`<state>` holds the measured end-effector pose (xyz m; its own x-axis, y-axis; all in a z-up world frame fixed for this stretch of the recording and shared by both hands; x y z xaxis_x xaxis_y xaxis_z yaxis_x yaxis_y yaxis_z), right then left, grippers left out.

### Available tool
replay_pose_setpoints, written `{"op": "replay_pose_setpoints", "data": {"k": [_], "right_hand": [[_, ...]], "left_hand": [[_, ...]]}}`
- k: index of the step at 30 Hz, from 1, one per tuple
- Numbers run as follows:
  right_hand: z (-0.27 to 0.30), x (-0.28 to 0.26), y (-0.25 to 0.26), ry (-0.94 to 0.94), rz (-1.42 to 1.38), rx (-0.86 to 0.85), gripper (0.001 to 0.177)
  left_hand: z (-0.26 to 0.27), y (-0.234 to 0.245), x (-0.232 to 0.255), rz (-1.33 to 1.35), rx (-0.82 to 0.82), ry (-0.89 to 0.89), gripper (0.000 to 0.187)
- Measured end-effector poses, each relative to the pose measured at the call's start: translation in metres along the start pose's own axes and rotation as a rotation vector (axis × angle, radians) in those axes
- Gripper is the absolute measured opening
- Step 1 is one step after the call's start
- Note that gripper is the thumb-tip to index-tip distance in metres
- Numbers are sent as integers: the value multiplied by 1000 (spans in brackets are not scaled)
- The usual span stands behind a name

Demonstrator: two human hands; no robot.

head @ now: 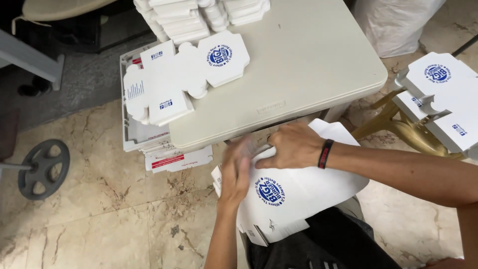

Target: Sorting, counting, and stacking flat-folded cardboard boxes on a table.

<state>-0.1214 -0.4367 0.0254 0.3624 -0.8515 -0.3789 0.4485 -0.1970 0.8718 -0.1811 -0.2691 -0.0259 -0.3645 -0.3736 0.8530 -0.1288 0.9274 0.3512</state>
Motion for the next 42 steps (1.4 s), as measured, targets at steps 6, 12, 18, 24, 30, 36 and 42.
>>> {"op": "replay_pose_setpoints", "data": {"k": [6, 12, 18, 24, 30, 36, 42], "right_hand": [[-8, 7, -27, 215, 64, 151, 57], [-3, -9, -29, 298, 47, 220, 31], [1, -21, -17, 429, 19, 278, 35], [7, -24, -32, 623, 47, 237, 42], [5, -25, -38, 541, 125, 215, 38], [2, -36, -42, 424, 168, 112, 43], [10, -39, -41, 382, 139, 60, 42]], "left_hand": [[-16, -38, -9, -210, -121, -237, 72], [-9, -40, -3, 95, -166, -45, 97], [-13, -38, -31, 244, -202, 6, 117], [25, -29, -60, 314, 128, 8, 59], [-8, -11, 0, -308, 223, -462, 38], [-15, 3, 15, -113, -213, -114, 70], [6, -6, -17, -114, -74, -147, 69]]}}
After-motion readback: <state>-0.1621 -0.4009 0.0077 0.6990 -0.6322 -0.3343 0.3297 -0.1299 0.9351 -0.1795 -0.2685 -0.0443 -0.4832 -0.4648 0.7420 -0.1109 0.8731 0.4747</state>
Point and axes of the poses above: each hand's wrist, its own z-axis away from the middle knuckle, its own y-axis out of the back of the hand, x = y × z, the point moved 4 cm from there along -z, towards the middle knuckle, and after that the axes turned 4 degrees about x, right-handed, at the moved point
